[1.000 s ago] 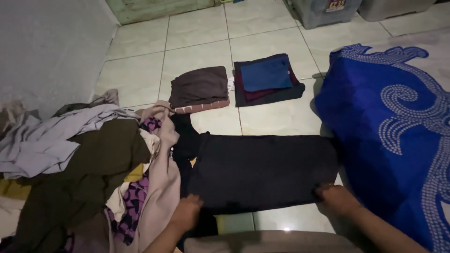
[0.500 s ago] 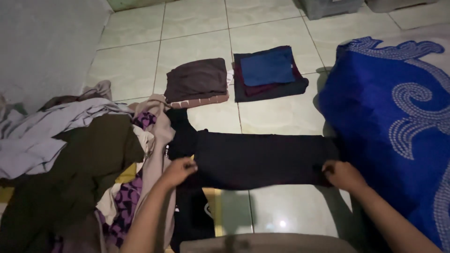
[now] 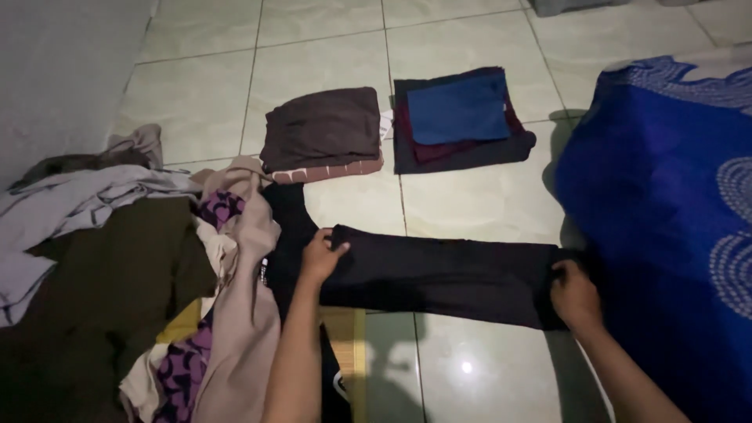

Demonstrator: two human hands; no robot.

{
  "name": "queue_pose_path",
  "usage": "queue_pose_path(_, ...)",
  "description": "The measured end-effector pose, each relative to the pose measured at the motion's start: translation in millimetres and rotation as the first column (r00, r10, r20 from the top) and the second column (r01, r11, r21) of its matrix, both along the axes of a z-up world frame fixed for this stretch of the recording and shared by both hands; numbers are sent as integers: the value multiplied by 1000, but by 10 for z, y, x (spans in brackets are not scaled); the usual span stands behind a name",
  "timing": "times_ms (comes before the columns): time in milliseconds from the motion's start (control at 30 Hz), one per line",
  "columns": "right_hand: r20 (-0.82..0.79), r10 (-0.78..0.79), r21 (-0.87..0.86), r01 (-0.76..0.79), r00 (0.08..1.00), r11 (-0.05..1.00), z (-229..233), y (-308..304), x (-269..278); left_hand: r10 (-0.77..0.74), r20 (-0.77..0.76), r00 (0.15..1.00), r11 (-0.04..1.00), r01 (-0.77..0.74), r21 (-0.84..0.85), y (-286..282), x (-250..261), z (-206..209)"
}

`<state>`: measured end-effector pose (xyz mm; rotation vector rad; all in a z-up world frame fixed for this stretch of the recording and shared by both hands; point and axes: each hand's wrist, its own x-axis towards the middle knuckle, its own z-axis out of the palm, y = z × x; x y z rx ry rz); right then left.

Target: Folding various items of clothing such as shirts and pants on the floor.

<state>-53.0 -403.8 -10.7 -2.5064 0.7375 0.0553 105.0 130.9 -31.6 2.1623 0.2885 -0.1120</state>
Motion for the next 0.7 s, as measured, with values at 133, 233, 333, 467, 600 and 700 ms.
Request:
queue_pose_path(133,118,134,-126,-119,984,985,64,69,-89,-42,88,995,976,22,217,156,-28,-236)
queue_pose_path(233,86,95,-159,-81,992,984,494,326,-156,116,217,969,985,-140,98,-11,-171,119)
queue_pose_path(333,171,288,-412,-197,942,890,774,652,-188,164,310,936,979,-193,65,-339,-544,856)
queue_pose_path(467,179,423,-250,-375,888,893,834,1061,-356,-46,190,981,903,-41,427,-433,-1041,1286)
queue_pose_path(600,246,529,-343,-437,812,831,411,1078,-332,-108,-67,992,774,126,621,-127,-1184,859)
queue_pose_path(700,76,511,-447,-429,856,785,257,965,-324,-187,-27,982,747,160,646,282,-951,67)
